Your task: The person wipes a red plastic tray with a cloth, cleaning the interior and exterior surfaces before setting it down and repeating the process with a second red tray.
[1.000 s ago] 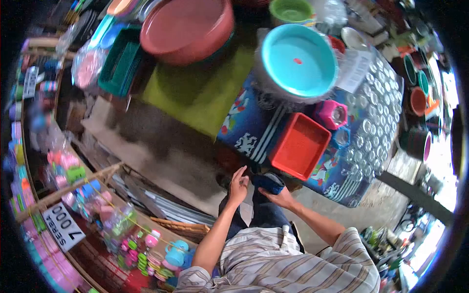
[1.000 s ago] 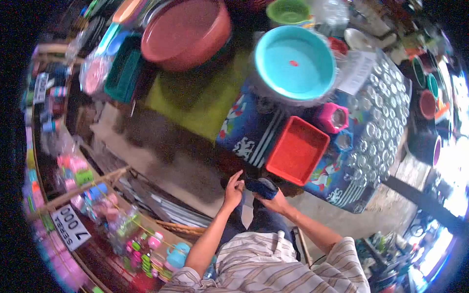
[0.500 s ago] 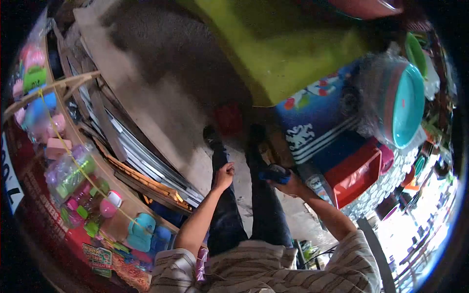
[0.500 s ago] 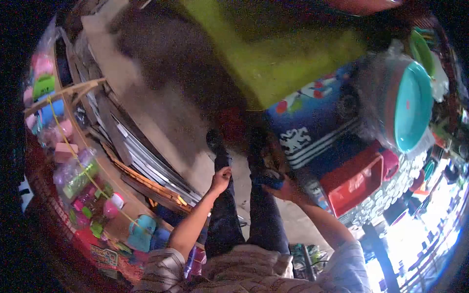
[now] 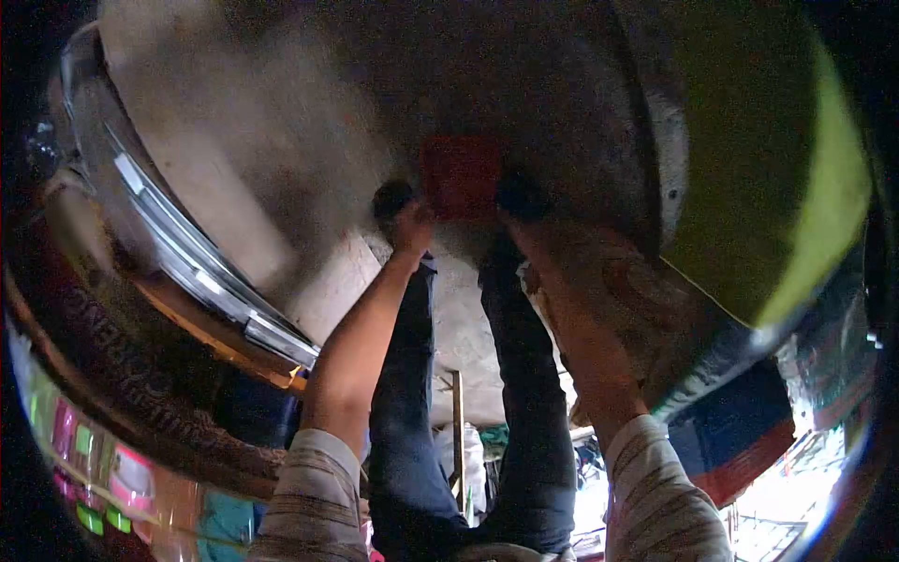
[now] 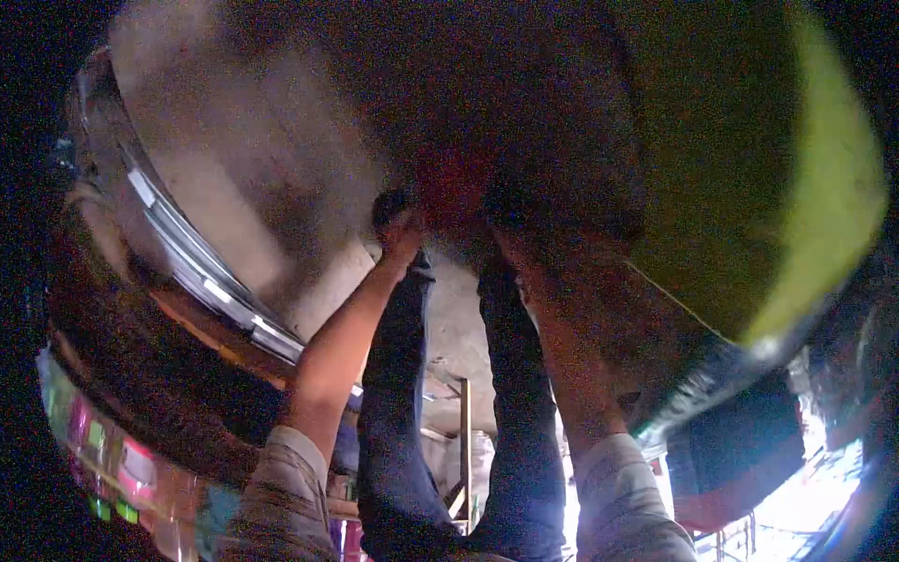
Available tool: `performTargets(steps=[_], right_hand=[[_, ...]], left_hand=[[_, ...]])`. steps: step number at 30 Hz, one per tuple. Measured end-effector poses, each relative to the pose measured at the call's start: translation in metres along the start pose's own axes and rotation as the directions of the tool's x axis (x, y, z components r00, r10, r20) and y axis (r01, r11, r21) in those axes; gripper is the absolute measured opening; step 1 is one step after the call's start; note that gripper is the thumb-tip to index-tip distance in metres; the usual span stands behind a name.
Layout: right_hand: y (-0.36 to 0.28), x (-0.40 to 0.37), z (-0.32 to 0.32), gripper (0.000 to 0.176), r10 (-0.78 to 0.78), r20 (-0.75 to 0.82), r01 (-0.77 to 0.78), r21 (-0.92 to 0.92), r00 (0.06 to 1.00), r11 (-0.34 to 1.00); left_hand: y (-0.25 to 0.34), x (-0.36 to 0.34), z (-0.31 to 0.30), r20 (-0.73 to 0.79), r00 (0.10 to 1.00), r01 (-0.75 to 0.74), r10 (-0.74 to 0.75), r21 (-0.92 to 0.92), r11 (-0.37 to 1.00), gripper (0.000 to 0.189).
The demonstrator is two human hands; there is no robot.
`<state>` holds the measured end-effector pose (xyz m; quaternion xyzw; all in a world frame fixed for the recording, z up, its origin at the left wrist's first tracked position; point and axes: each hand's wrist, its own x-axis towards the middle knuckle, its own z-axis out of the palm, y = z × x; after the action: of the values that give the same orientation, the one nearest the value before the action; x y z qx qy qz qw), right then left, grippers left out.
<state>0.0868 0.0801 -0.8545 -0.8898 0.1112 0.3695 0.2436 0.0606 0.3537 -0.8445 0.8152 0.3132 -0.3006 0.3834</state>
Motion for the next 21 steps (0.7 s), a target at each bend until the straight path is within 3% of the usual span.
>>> performTargets(steps=[2, 3, 5, 6, 8, 9, 11, 12, 14, 17, 19, 21], right_hand=[[0.010, 0.035, 0.017, 0.086, 0.026, -0.038, -0.028, -0.076, 0.999, 0.997], [0.013, 0.049, 0.025, 0.086, 0.037, -0.049, -0.042, -0.107, 0.998, 0.993], [0.016, 0.067, 0.039, 0.087, 0.047, -0.062, -0.056, -0.150, 0.997, 0.987], [0.017, 0.072, 0.046, 0.087, 0.051, -0.064, -0.061, -0.167, 0.997, 0.984], [0.024, 0.082, 0.060, 0.087, 0.057, -0.076, -0.071, -0.201, 0.995, 0.977], [0.024, 0.085, 0.066, 0.087, 0.060, -0.088, -0.078, -0.215, 0.994, 0.973], [0.028, 0.090, 0.076, 0.087, 0.059, -0.113, -0.085, -0.241, 0.992, 0.967], [0.031, 0.091, 0.081, 0.088, 0.059, -0.121, -0.088, -0.251, 0.991, 0.964], [0.036, 0.088, 0.082, 0.088, 0.045, -0.138, -0.080, -0.257, 0.989, 0.963], [0.035, 0.066, 0.063, 0.088, 0.007, -0.123, -0.036, -0.236, 0.992, 0.971], [-0.004, 0.029, 0.010, 0.083, 0.077, -0.010, -0.077, -0.187, 0.997, 0.979], [-0.036, -0.014, -0.036, 0.078, 0.131, 0.093, -0.117, -0.138, 0.987, 0.984]], left_hand=[[-0.005, 0.020, 0.017, -0.065, 0.997, 0.025, -0.031, -0.091, 0.996, 0.029], [-0.022, 0.032, 0.033, 0.013, 0.984, 0.172, -0.177, -0.329, 0.929, 0.030], [-0.063, 0.058, 0.062, 0.123, 0.941, 0.331, -0.315, -0.531, 0.780, 0.031], [-0.090, 0.072, 0.077, 0.084, 0.987, 0.157, -0.137, -0.302, 0.940, 0.029], [-0.096, 0.077, 0.084, 0.102, 0.994, -0.042, 0.047, -0.050, 0.998, 0.027], [-0.067, 0.077, 0.073, 0.087, 0.992, 0.084, -0.092, 0.095, 0.992, 0.027], [-0.036, 0.074, 0.055, 0.053, 0.973, 0.208, -0.226, 0.235, 0.949, 0.028], [-0.042, 0.068, 0.056, -0.034, 0.991, 0.131, -0.129, 0.035, 0.991, 0.030], [-0.044, 0.058, 0.055, -0.138, 0.990, 0.020, -0.042, -0.157, 0.987, 0.033], [-0.036, 0.041, 0.029, -0.137, 0.990, -0.054, 0.029, -0.181, 0.982, 0.032], [-0.004, 0.004, -0.015, 0.104, 0.991, 0.113, -0.083, -0.324, 0.939, 0.033], [0.000, -0.022, -0.038, 0.233, 0.971, 0.170, -0.058, -0.495, 0.852, 0.039]])
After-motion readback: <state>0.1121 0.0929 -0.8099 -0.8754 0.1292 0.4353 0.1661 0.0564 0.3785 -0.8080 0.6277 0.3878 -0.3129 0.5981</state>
